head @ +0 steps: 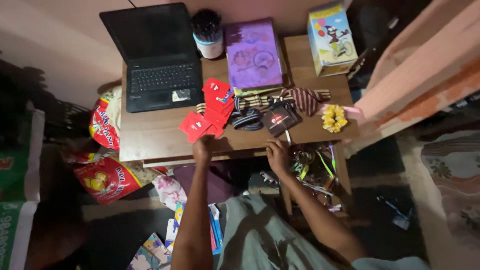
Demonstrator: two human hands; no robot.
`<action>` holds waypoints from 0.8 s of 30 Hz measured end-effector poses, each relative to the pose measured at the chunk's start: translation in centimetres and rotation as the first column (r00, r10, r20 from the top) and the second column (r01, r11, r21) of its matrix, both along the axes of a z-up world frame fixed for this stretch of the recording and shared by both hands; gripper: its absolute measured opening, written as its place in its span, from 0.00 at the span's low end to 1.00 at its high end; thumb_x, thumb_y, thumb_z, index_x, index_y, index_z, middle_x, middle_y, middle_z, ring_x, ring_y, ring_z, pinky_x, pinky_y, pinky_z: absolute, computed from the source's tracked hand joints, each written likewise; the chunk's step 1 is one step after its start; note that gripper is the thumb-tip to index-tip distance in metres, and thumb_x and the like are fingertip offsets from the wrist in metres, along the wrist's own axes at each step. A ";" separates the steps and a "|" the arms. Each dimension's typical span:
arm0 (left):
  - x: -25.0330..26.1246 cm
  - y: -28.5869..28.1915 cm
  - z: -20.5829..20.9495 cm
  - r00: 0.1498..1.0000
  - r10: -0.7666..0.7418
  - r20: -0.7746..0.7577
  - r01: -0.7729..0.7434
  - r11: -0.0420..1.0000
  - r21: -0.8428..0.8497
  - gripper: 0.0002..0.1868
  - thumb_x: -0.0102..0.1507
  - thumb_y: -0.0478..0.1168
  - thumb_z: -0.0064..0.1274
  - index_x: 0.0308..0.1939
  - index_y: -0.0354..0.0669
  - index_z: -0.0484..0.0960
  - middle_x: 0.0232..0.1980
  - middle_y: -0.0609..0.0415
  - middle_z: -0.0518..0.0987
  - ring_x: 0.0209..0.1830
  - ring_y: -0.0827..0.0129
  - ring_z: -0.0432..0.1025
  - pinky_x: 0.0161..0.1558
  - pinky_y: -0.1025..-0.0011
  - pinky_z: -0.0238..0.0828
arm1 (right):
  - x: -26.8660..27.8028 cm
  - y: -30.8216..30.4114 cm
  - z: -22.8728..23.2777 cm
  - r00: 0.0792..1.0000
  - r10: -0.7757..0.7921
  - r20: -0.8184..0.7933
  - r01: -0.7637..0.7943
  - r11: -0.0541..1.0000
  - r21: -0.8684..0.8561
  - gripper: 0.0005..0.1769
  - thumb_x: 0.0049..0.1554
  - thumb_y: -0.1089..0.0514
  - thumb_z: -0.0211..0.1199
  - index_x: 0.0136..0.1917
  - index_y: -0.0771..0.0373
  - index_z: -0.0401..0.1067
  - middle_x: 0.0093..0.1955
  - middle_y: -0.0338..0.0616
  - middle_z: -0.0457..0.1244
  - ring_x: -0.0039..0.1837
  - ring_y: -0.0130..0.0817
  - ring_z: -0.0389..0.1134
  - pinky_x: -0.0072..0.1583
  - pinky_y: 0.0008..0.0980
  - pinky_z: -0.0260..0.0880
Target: The person organizes items on a desk and inside a drawer by sorting notebooks, picking up loose papers and cards, and arranging various small objects like ties, cables, and tools inside the drawer.
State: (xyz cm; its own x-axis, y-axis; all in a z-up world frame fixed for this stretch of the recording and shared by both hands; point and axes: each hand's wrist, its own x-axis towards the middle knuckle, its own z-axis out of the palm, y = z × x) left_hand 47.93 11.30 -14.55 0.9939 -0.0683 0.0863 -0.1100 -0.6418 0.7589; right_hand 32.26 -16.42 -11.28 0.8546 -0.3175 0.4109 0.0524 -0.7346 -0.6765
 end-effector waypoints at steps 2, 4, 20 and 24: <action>0.4 -2.4 -0.6 0.996 -0.089 -0.002 0.088 0.983 -0.163 0.12 0.61 0.42 0.56 0.45 0.44 0.87 0.43 0.45 0.86 0.44 0.57 0.82 0.47 0.65 0.75 | -0.6 -1.0 -0.1 1.000 0.012 -0.001 -0.012 0.999 0.053 0.09 0.54 0.67 0.62 0.49 0.62 0.77 0.53 0.49 0.67 0.58 0.52 0.68 0.60 0.45 0.68; 0.5 -5.2 -1.3 0.997 -0.010 -0.078 0.003 0.996 -0.087 0.15 0.58 0.44 0.63 0.44 0.39 0.87 0.38 0.41 0.85 0.40 0.56 0.82 0.43 0.60 0.76 | -2.0 -1.8 -0.3 1.000 0.019 -0.008 -0.019 0.994 0.109 0.08 0.56 0.67 0.62 0.49 0.62 0.77 0.51 0.48 0.67 0.57 0.51 0.69 0.59 0.43 0.69; -19.5 -6.6 -1.6 0.967 0.056 -0.248 -0.198 0.778 -0.597 0.27 0.63 0.30 0.55 0.68 0.32 0.73 0.68 0.42 0.76 0.67 0.59 0.72 0.67 0.67 0.67 | -22.6 -13.5 -3.5 0.971 -0.128 -0.200 0.212 0.850 0.483 0.07 0.59 0.65 0.63 0.51 0.64 0.78 0.48 0.42 0.72 0.50 0.29 0.72 0.54 0.28 0.71; -25.8 -9.9 -3.1 0.957 -0.084 -0.277 -0.100 0.801 -0.590 0.27 0.65 0.32 0.55 0.68 0.30 0.72 0.69 0.42 0.74 0.69 0.60 0.70 0.69 0.66 0.63 | -27.6 -15.2 -3.6 0.934 -0.200 -0.297 0.278 0.928 0.250 0.06 0.58 0.65 0.65 0.49 0.63 0.79 0.46 0.44 0.72 0.48 0.29 0.73 0.52 0.30 0.72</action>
